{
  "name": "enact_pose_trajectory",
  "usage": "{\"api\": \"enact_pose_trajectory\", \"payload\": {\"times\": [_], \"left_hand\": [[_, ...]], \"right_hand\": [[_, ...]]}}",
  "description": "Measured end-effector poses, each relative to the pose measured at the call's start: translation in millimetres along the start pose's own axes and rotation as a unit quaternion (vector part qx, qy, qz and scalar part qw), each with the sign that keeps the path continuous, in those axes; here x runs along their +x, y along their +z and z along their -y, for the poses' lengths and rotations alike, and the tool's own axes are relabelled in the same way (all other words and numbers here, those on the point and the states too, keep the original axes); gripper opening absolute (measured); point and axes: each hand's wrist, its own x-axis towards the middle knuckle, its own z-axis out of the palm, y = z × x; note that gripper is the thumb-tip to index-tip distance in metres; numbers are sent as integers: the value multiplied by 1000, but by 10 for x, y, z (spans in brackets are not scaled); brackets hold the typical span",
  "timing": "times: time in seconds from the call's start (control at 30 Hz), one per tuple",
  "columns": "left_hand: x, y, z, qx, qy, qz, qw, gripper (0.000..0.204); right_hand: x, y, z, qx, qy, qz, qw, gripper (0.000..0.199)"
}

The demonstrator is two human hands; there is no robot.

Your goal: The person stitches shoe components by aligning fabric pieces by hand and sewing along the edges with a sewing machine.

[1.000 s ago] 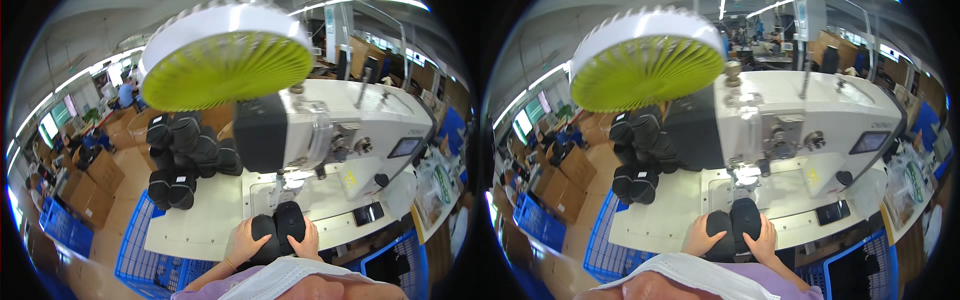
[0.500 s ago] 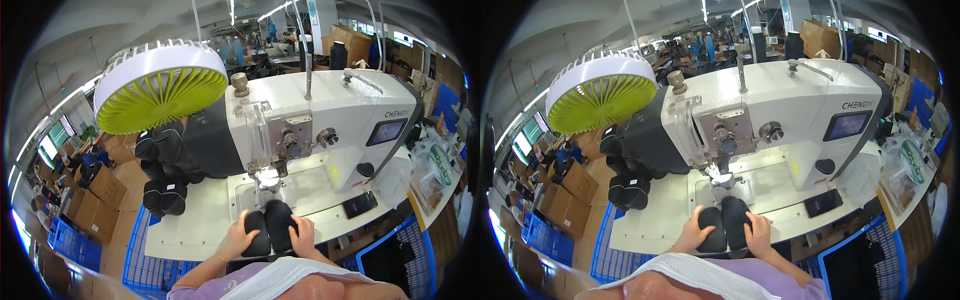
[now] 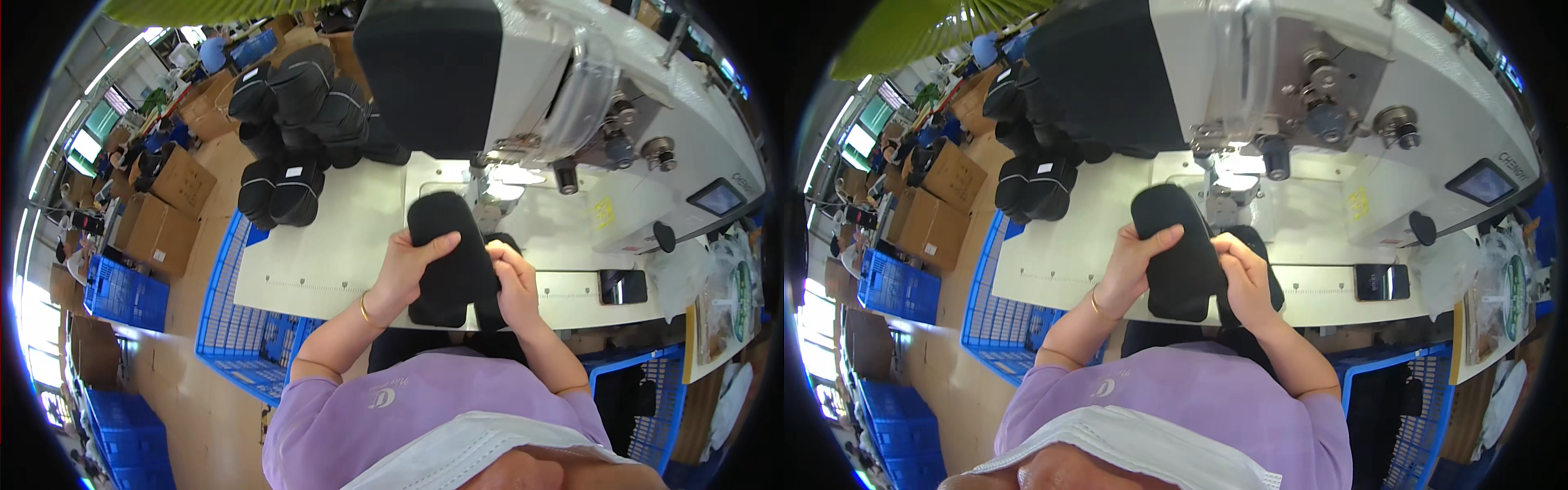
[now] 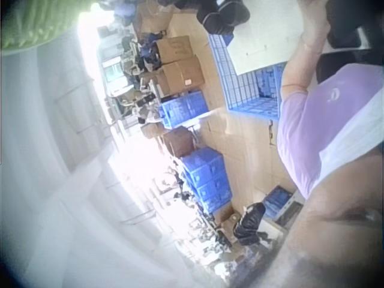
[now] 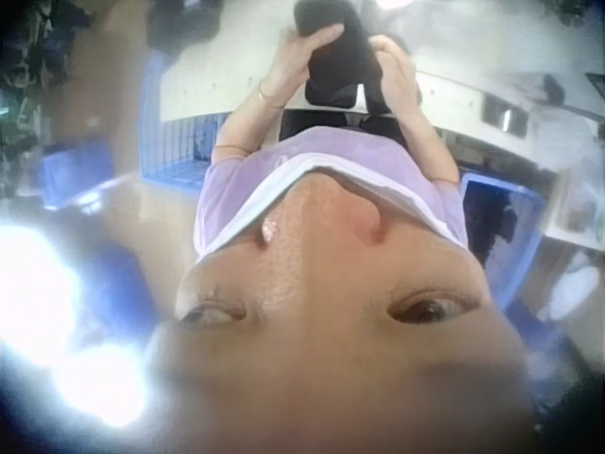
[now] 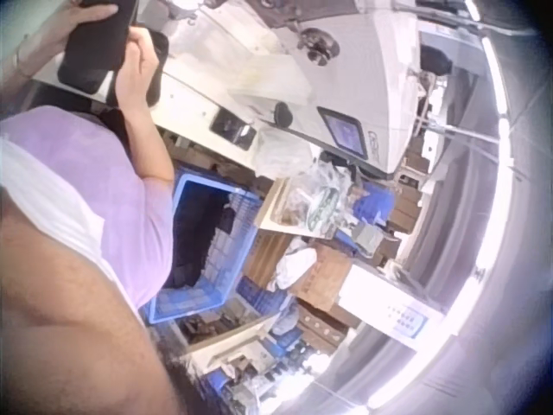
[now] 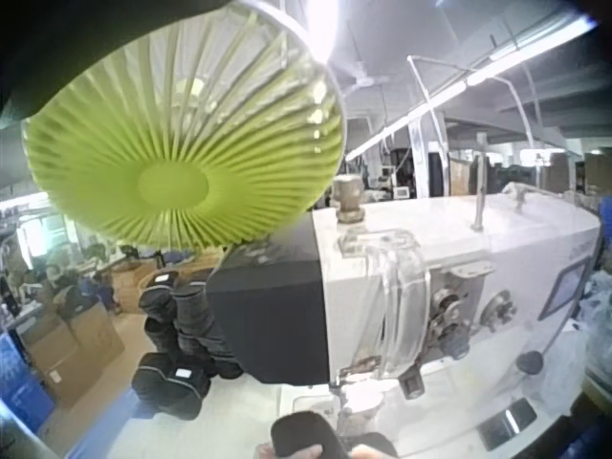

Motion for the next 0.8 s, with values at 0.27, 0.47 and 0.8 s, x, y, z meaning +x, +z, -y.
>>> {"api": "enact_pose_trajectory", "payload": {"times": [0.27, 0.47, 0.8], "left_hand": [[163, -199, -71, -23, 106, -79, 991, 20], [232, -237, 10, -60, 98, -36, 993, 20], [194, -255, -17, -21, 70, -6, 997, 28]], "right_hand": [[-28, 56, -129, -79, -31, -54, 995, 1], [-57, 78, -75, -15, -20, -71, 997, 6], [-81, 23, -155, -101, -48, -78, 991, 10]]}}
